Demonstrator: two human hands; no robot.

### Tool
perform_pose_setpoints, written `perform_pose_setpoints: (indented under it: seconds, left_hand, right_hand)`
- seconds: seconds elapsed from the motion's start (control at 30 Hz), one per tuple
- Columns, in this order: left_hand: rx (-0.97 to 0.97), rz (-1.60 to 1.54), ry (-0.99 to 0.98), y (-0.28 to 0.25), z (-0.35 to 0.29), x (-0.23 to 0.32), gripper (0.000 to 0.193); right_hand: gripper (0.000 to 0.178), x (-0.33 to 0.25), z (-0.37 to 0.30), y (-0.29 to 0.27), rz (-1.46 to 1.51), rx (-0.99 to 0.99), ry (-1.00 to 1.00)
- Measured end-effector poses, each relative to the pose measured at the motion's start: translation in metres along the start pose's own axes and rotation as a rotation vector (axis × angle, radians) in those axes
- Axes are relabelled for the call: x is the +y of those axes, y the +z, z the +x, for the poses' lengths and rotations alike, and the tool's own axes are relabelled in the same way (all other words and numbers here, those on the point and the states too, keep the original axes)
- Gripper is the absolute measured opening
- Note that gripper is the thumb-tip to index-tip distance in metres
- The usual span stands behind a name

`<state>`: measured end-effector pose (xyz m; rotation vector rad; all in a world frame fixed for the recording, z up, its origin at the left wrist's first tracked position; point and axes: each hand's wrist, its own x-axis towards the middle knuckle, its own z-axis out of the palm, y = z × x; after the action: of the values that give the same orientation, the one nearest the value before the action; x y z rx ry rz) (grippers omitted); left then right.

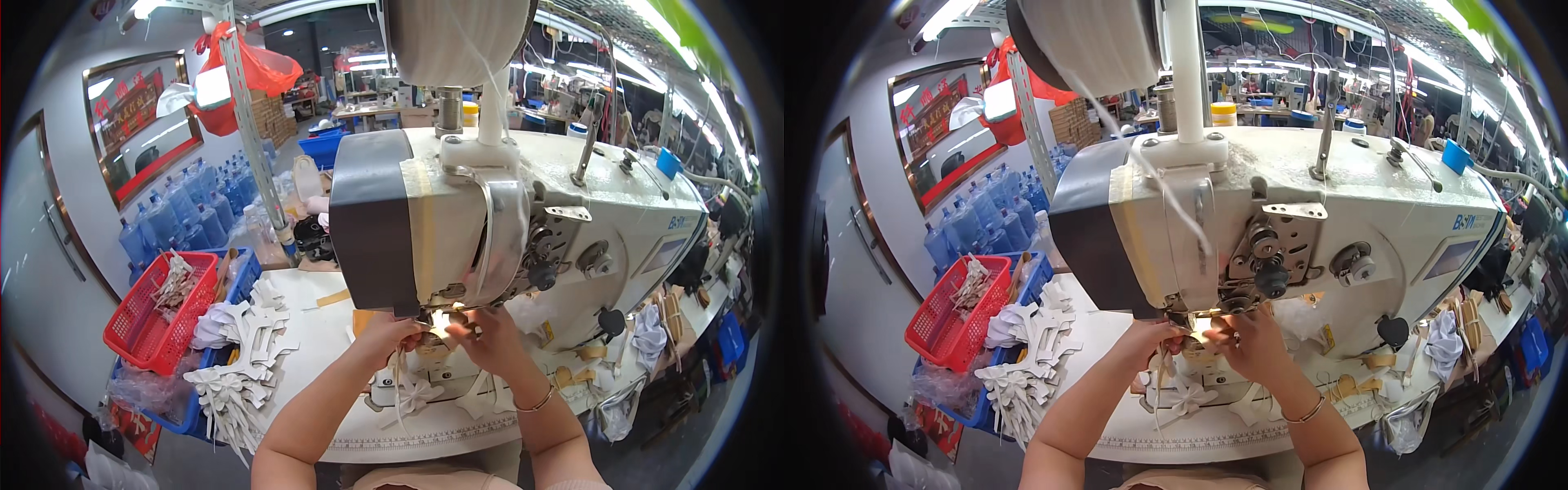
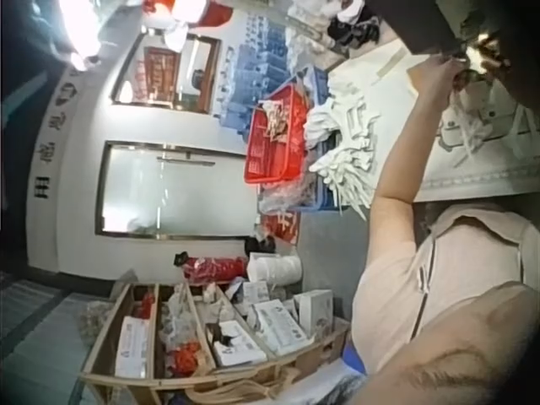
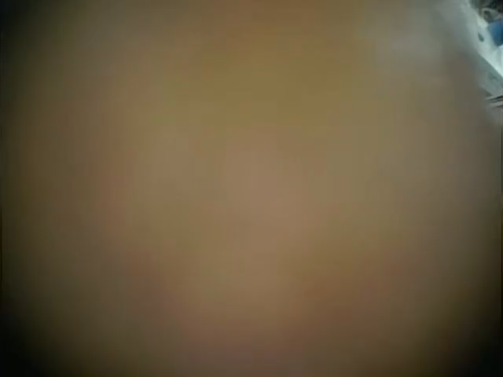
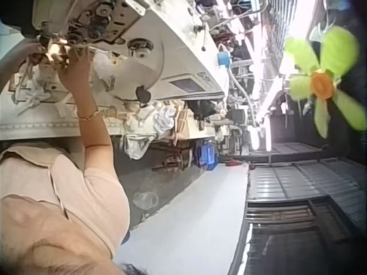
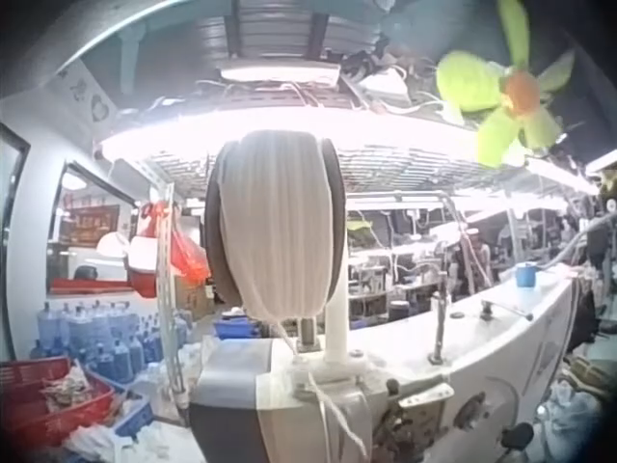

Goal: Stitching pieces of shoe upper material using a sewing machine.

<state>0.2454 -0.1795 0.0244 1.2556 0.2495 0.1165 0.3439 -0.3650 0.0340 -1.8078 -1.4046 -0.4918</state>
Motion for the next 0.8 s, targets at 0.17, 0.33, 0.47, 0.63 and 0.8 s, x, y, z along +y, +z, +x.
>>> perform_pose_setpoints:
  seconds: [0.17, 0.33, 0.47, 0.63, 0.8]
  left_hand:
    - [0.039, 0.032, -0.008, 0.0, 0.001, 0.001, 0.007]
    - [0.014, 0.066, -0.017, -0.002, 0.002, 0.002, 0.006]
    - [-0.081, 0.176, 0.053, -0.012, 0.011, 0.001, 0.006]
    - [-0.068, 0.21, 0.023, -0.018, 0.014, 0.002, 0.008]
    - [-0.079, 0.114, 0.006, -0.011, 0.009, 0.005, 0.011]
  right_hand:
    - [0.05, -0.013, -0.007, 0.0, -0.155, 0.009, -0.083]
    - [0.049, -0.018, -0.005, 0.002, -0.233, 0.011, -0.143]
    - [0.044, -0.019, -0.009, 0.011, -0.304, 0.078, -0.2]
    - [0.04, -0.013, -0.008, 0.014, -0.345, 0.091, -0.229]
    - [0.035, -0.014, -0.008, 0.017, -0.323, 0.144, -0.212]
